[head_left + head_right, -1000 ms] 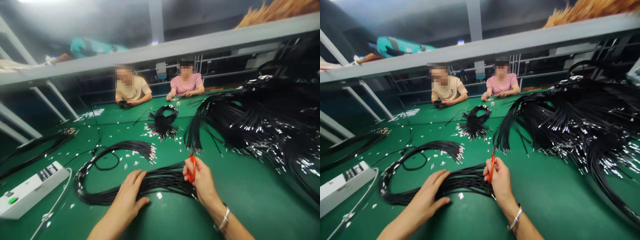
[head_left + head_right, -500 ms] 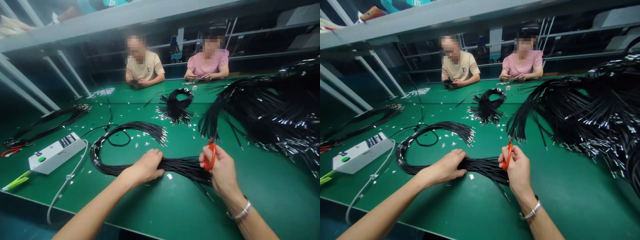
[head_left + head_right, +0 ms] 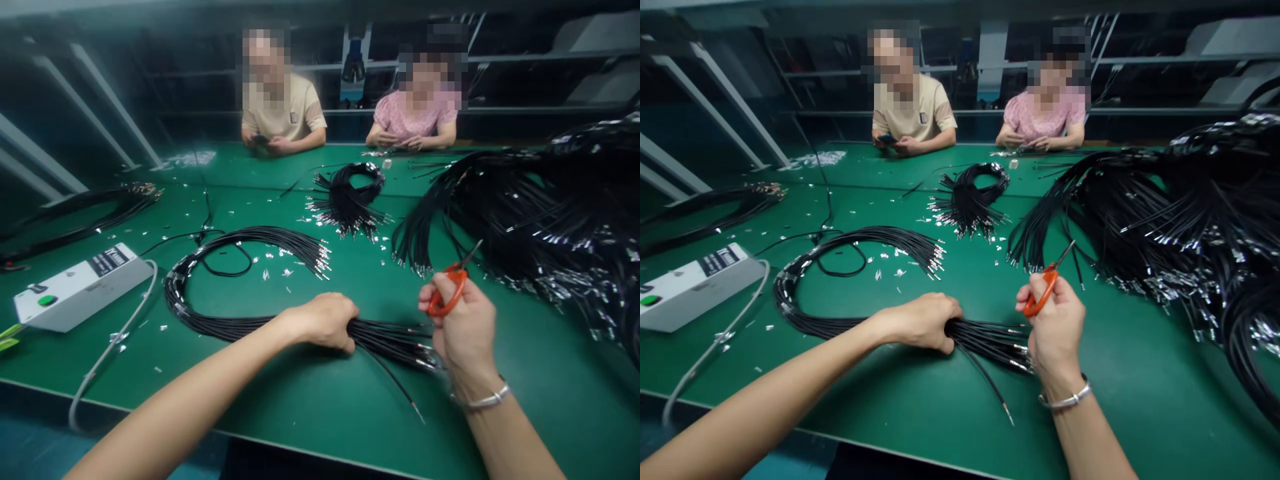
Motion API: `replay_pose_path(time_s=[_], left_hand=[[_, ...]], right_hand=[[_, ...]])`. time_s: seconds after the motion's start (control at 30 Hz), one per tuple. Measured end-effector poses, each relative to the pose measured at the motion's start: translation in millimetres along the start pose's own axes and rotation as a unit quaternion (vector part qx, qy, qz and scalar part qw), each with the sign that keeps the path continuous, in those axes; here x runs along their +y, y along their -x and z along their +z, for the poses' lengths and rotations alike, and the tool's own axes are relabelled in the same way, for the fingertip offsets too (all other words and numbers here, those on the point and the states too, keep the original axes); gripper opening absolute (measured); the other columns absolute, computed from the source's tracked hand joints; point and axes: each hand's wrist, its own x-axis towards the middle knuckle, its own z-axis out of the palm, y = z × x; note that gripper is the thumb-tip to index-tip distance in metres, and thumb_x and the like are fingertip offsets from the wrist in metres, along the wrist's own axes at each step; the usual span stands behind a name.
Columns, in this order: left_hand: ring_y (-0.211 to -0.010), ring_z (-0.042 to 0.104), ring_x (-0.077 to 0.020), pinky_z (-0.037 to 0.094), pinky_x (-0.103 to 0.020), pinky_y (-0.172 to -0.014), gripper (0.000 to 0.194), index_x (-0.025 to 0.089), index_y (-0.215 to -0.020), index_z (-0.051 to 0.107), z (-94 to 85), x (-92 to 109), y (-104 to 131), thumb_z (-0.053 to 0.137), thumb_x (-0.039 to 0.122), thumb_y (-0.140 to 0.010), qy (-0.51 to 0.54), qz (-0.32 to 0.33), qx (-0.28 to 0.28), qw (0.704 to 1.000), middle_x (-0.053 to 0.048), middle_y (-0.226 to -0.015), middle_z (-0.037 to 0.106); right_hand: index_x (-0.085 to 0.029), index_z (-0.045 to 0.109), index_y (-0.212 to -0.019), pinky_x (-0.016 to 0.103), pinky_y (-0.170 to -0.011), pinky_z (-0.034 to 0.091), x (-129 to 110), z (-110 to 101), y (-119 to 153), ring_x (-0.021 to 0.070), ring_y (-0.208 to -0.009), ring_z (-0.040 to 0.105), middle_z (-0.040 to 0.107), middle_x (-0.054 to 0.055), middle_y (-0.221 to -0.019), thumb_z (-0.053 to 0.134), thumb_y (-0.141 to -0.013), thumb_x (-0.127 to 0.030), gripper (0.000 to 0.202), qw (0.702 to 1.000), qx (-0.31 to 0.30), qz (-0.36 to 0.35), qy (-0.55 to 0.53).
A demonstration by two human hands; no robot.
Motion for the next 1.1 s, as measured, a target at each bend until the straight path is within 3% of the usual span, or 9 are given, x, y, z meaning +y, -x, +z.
replay_pose_path(time_s=[0.2, 0.37, 0.5, 0.6, 0.7, 0.83, 0.87, 0.93, 1.1], left_hand=[[-0.078, 0.056, -0.0297, 0.041, -0.036, -0.063, 0.025, 0.010, -0.081, 0.060, 5.0, 11, 2, 0.054, 0.020, -0.059, 0.020, -0.012, 0.008, 1.000, -0.015, -0.086, 0.059], [-0.063, 0.055, -0.0236, 0.035, -0.030, -0.050, 0.020, 0.017, -0.077, 0.059, -2.0, 15, 0, 0.057, 0.028, -0.060, 0.110, -0.014, -0.007, 0.994, -0.004, -0.064, 0.057], [-0.057, 0.051, -0.0186, 0.032, -0.027, -0.049, 0.010, 0.020, -0.062, 0.056, -4.0, 11, -7, 0.058, 0.029, -0.060, 0.224, -0.017, 0.015, 0.974, 0.001, -0.054, 0.051], [-0.051, 0.052, -0.0139, 0.036, -0.024, -0.046, 0.017, 0.019, -0.072, 0.056, -4.3, 0, -12, 0.054, 0.035, -0.067, 0.357, -0.021, 0.016, 0.934, 0.002, -0.057, 0.055], [-0.050, 0.049, -0.0082, 0.038, -0.021, -0.049, 0.024, 0.016, -0.078, 0.049, -5.0, -13, -16, 0.043, 0.039, -0.078, 0.466, -0.032, 0.050, 0.883, 0.001, -0.066, 0.054], [-0.046, 0.042, -0.0049, 0.033, -0.018, -0.046, 0.028, 0.013, -0.080, 0.046, -2.5, -23, -16, 0.041, 0.041, -0.080, 0.534, -0.042, 0.107, 0.838, 0.002, -0.062, 0.051], [-0.045, 0.041, -0.0048, 0.032, -0.018, -0.045, 0.028, 0.013, -0.079, 0.047, -0.9, -24, -17, 0.047, 0.041, -0.078, 0.595, -0.047, 0.110, 0.795, 0.002, -0.059, 0.051], [-0.043, 0.041, -0.0048, 0.031, -0.017, -0.043, 0.029, 0.012, -0.081, 0.050, 2.6, -27, -20, 0.054, 0.040, -0.074, 0.645, -0.035, 0.101, 0.757, 0.003, -0.056, 0.051], [-0.044, 0.045, -0.0057, 0.033, -0.018, -0.044, 0.033, 0.011, -0.080, 0.055, 7.6, -33, -31, 0.066, 0.038, -0.064, 0.658, -0.007, 0.089, 0.748, 0.002, -0.057, 0.056]], right_hand=[[-0.016, 0.054, -0.070, 0.017, -0.030, 0.023, -2, -4, -3, 0.0071, -0.042, 0.048, 0.055, -0.003, -0.055, 0.057, -0.078, -0.024, 0.011, 0.999, 0.011, -0.050, 0.005], [-0.018, 0.055, -0.071, 0.019, -0.032, 0.024, -10, -7, -5, 0.0083, -0.045, 0.049, 0.055, -0.002, -0.058, 0.056, -0.078, -0.022, 0.009, 0.999, -0.002, -0.041, 0.002], [-0.017, 0.054, -0.069, 0.016, -0.030, 0.023, -19, -22, -14, 0.0083, -0.046, 0.048, 0.055, -0.002, -0.057, 0.057, -0.077, -0.024, 0.011, 0.998, 0.052, -0.043, -0.012], [-0.017, 0.052, -0.068, 0.014, -0.029, 0.023, -24, -34, -21, 0.0076, -0.044, 0.046, 0.053, -0.004, -0.053, 0.057, -0.077, -0.026, 0.014, 0.993, 0.105, -0.034, -0.049], [-0.017, 0.051, -0.065, 0.013, -0.029, 0.023, -23, -36, -19, 0.0055, -0.040, 0.041, 0.054, -0.004, -0.052, 0.058, -0.077, -0.030, 0.019, 0.994, 0.101, -0.005, -0.046], [-0.017, 0.050, -0.066, 0.012, -0.030, 0.022, -4, -16, -10, 0.0054, -0.038, 0.043, 0.055, -0.003, -0.052, 0.057, -0.076, -0.040, 0.026, 0.993, -0.009, 0.114, -0.011], [-0.017, 0.052, -0.068, 0.013, -0.030, 0.022, 4, -9, -8, 0.0056, -0.036, 0.044, 0.055, -0.003, -0.050, 0.057, -0.075, -0.043, 0.028, 0.992, -0.028, 0.121, 0.000], [-0.016, 0.053, -0.072, 0.013, -0.028, 0.021, 17, 5, -8, 0.0055, -0.030, 0.043, 0.055, -0.002, -0.047, 0.061, -0.069, -0.049, 0.034, 0.992, -0.061, 0.112, 0.012], [-0.013, 0.053, -0.075, 0.012, -0.028, 0.022, 31, 24, -14, 0.0044, -0.029, 0.043, 0.056, -0.002, -0.048, 0.059, -0.068, -0.053, 0.040, 0.990, -0.103, 0.098, 0.013]])
